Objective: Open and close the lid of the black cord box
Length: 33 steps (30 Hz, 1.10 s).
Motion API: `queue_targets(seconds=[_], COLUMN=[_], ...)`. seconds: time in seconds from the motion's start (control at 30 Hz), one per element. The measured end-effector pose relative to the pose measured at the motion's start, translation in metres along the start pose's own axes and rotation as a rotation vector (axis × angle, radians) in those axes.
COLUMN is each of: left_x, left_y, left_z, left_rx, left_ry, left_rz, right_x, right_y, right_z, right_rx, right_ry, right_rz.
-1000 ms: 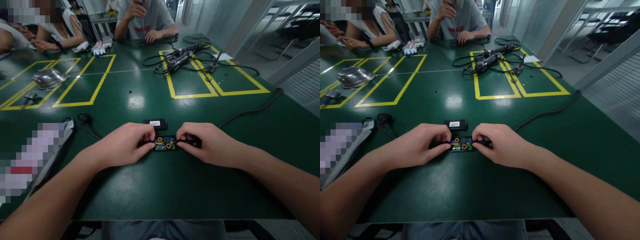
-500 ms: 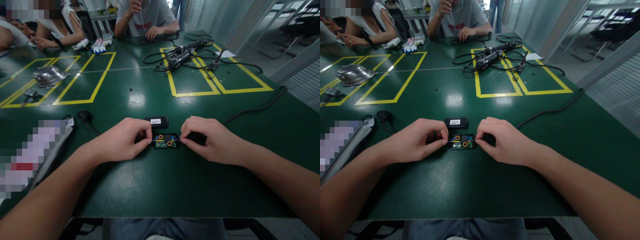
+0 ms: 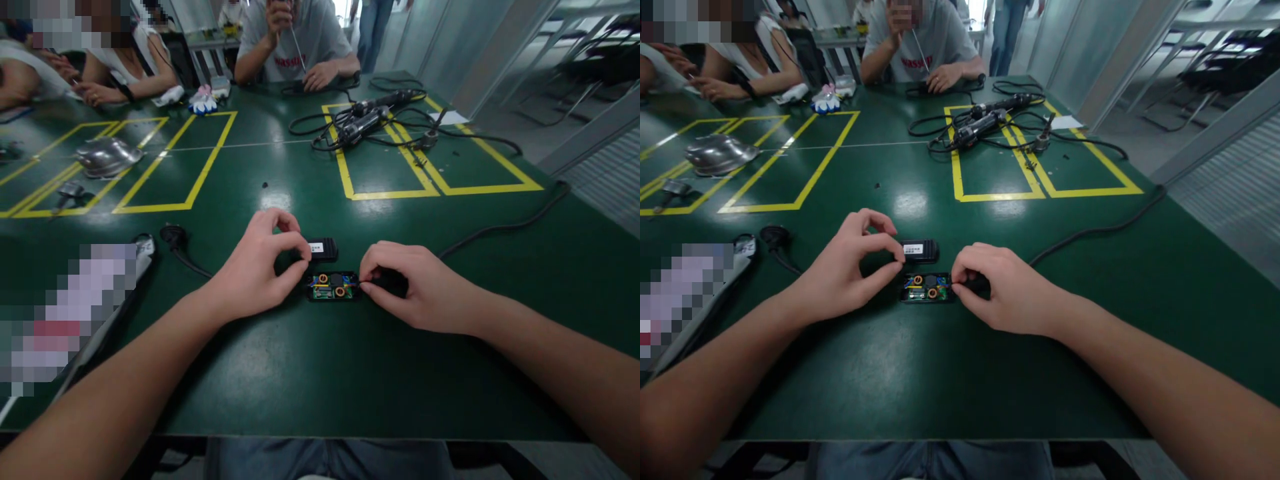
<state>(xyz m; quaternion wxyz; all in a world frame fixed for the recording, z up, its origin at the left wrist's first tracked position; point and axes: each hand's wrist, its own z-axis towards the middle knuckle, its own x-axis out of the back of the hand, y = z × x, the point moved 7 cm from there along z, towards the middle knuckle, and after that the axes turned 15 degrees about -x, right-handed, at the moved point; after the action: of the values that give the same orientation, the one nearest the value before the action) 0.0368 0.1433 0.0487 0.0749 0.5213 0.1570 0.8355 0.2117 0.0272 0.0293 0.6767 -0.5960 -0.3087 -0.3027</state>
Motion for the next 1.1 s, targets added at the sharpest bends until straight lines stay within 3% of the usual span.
queue_targets(seconds=[0.13,0.23,0.4,0.57,0.97,1.1], left_x=[-0.016,-0.013,0.001,-0.012,-0.021,-0.019], left_y=[-0.017,-0.021,-0.002,0.019,0.021,0.026], left_z=[-0.002,-0.002,-0.001,-0.001,-0.001,0.0], left_rx=[0.095,0.104,-0.002,-0.105,-0.061,-0.107], left_ry=[-0.064,-0.055,0.016,-0.146,-0.242,-0.244], left_rz=[-0.019,-0.048,-0.134,-0.244,-0.232,-0.17], right_x=[0.0,0.0,-0.002,-0.003,-0.004,-0.002], right_y=[-0.002,-0.001,0.009,0.009,0.002,-0.002], right_z=[0.0,-0.001,-0.005,-0.007,-0.002,-0.003], right_rx=[-0.002,-0.019,-0.044,-0.005,0.003,0.017], right_ry=[0.011,0.018,0.013,0.044,-0.005,0.045], right_rz=[-0.009,0.014,0.161,0.067,0.03,-0.068])
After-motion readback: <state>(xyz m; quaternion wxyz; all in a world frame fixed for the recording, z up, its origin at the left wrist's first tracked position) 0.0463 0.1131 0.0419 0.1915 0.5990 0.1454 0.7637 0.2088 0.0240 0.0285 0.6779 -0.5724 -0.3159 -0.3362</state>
